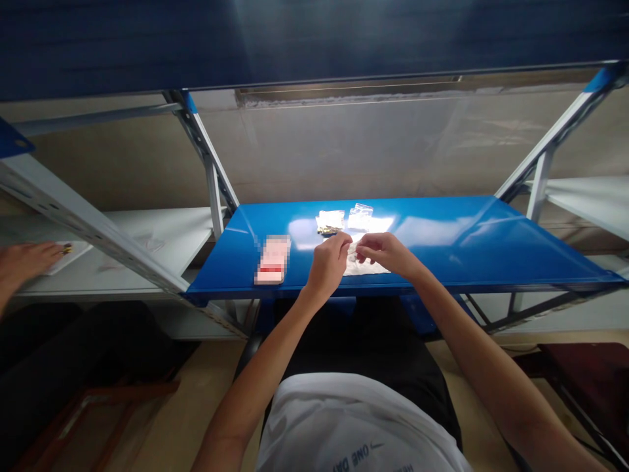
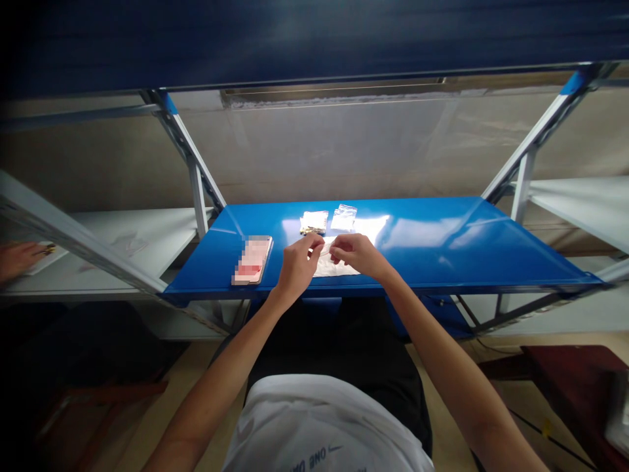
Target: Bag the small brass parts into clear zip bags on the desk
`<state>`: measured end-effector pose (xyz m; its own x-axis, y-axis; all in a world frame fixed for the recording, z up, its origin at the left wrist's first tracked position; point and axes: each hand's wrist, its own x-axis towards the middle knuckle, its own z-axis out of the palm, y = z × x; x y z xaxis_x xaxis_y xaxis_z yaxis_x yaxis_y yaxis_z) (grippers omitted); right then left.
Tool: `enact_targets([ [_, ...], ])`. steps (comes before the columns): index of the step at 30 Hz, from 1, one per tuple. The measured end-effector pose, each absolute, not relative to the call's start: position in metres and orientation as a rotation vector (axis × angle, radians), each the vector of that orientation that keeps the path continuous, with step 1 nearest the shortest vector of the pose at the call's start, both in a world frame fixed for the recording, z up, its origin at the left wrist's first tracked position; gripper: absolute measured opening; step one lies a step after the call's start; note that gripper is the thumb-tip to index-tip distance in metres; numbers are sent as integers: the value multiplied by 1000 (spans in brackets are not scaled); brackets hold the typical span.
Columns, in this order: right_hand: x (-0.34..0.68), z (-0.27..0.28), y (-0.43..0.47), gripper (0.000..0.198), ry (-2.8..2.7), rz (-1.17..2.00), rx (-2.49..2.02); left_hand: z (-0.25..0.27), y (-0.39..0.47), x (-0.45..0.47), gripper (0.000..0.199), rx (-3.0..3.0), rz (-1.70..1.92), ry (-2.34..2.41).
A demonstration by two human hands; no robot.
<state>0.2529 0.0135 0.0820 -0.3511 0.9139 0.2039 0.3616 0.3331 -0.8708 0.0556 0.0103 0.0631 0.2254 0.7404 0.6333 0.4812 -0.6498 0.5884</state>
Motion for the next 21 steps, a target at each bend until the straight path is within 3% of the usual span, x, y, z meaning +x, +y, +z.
enact_targets([
  [8,250,88,8,19,-1902,768,-1275,63,13,51,25,2526,1318,1166],
  [13,241,98,-3,23,-1879,689,-1237,69,9,56,30,2388,1234,1082],
  [19,251,95,5,16,-1623,1106,-1031,74,11,49,18,2042,1200,1010],
  [21,259,87,15,19,-1430,1086,-1101,73,15,47,20,1917,1215,1012],
])
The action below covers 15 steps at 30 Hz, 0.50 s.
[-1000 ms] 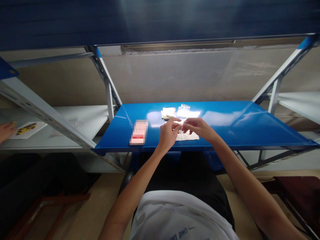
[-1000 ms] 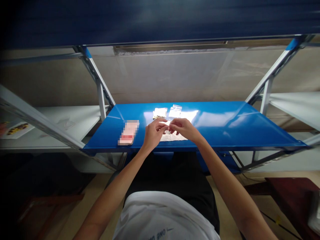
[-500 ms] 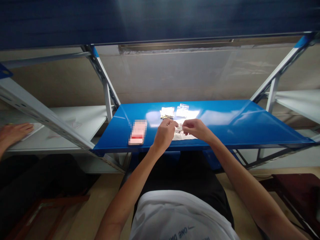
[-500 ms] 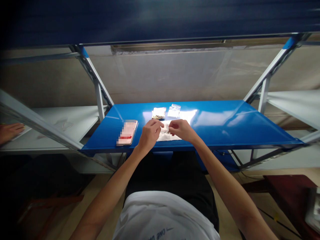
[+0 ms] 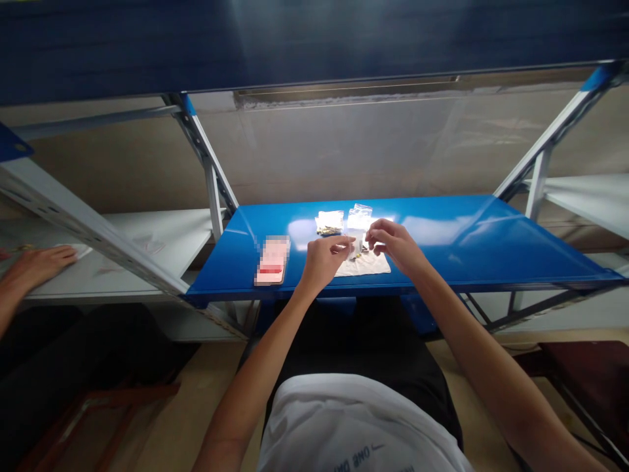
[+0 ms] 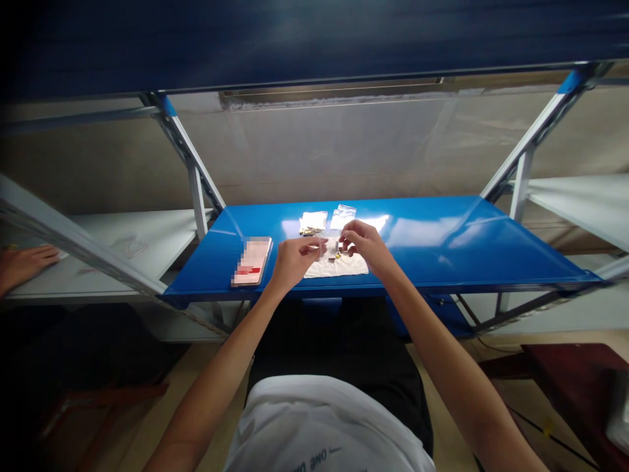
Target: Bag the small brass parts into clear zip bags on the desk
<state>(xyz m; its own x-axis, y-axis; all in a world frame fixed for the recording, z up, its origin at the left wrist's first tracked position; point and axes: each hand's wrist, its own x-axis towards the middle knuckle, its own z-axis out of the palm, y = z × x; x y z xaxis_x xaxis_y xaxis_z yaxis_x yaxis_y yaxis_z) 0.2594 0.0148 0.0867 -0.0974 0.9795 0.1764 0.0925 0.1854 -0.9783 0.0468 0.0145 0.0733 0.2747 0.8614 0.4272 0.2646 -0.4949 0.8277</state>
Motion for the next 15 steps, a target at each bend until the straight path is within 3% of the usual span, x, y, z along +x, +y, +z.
enact_targets([
  [2,267,78,22,29,-1347,1100,-1177,72,18,45,22,1814,1208,983],
  [7,271,62,27,50,-1324,1535,-1017,65,26,48,32,1657,1166,917],
  [15,274,54,34,51,-1257,1367,-1098,33,41,53,42,1467,1214,879],
])
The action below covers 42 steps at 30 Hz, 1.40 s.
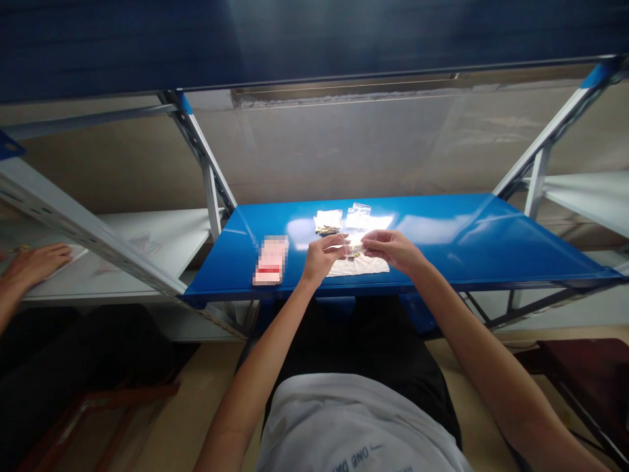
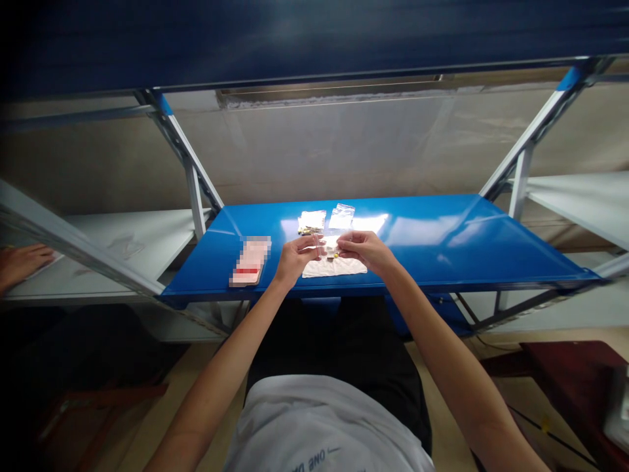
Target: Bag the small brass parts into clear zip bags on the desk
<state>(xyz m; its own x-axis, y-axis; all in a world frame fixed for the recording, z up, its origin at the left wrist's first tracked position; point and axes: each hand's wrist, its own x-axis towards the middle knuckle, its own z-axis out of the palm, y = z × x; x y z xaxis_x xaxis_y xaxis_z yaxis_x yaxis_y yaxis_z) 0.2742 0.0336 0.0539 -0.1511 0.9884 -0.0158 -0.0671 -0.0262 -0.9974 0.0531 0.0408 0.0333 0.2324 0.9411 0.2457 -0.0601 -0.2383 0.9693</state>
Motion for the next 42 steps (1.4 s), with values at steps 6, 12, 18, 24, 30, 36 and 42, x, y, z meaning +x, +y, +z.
enact_targets([
  [6,293,55,46,49,-1295,1185,-1156,30,49,38,43,1420,1284,920],
  [12,310,78,80,27,-1690,770,-1310,35,70,41,37,1584,1299,1009],
  [18,287,102,102,18,-2372,307,-1239,33,91,62,32,1863,1217,1150],
  [24,271,99,114,27,-2616,87,-1230,21,90,64,23,1998,1126,1278],
  [30,270,98,121,26,-2736,44,-1224,21,99,66,25,2024,1081,1311],
  [36,269,107,123,16,-2811,157,-1087,16,102,66,15,2110,980,1285],
  [42,278,105,127,23,-2721,212,-1155,10,102,65,17,2074,986,1277],
])
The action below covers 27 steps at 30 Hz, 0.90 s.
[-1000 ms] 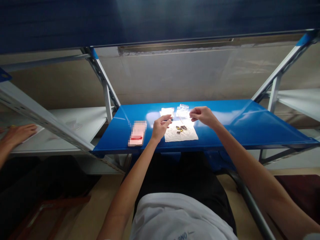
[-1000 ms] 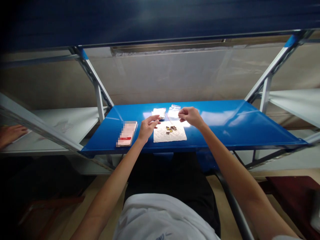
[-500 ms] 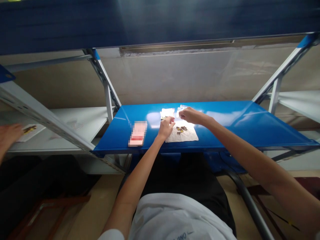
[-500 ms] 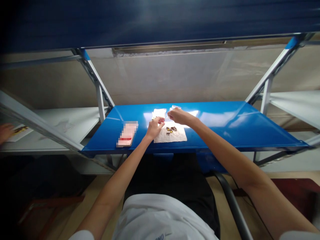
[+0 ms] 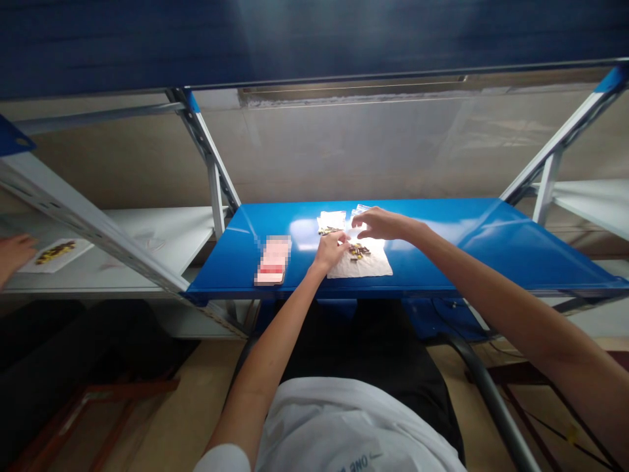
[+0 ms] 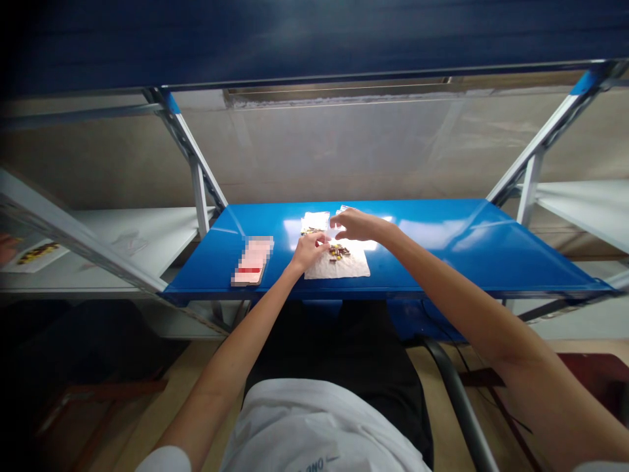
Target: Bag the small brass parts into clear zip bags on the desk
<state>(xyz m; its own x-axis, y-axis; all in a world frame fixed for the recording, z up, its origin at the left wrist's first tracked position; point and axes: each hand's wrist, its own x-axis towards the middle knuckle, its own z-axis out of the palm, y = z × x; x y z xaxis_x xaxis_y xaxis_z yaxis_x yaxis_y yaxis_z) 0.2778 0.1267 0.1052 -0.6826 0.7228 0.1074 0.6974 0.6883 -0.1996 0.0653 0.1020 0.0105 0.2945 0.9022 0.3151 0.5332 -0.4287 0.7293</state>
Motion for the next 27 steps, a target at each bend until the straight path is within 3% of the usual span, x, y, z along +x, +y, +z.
enact_targets([
  [9,293,107,118,7,-2411,357,-1215,18,100,65,17,2048,922,1273],
  [19,299,106,104,15,-2115,490,-1185,22,96,68,19,2029,1058,1258],
  [27,288,73,103,31,-1314,865,-1103,45,96,78,37,1596,1220,1180],
])
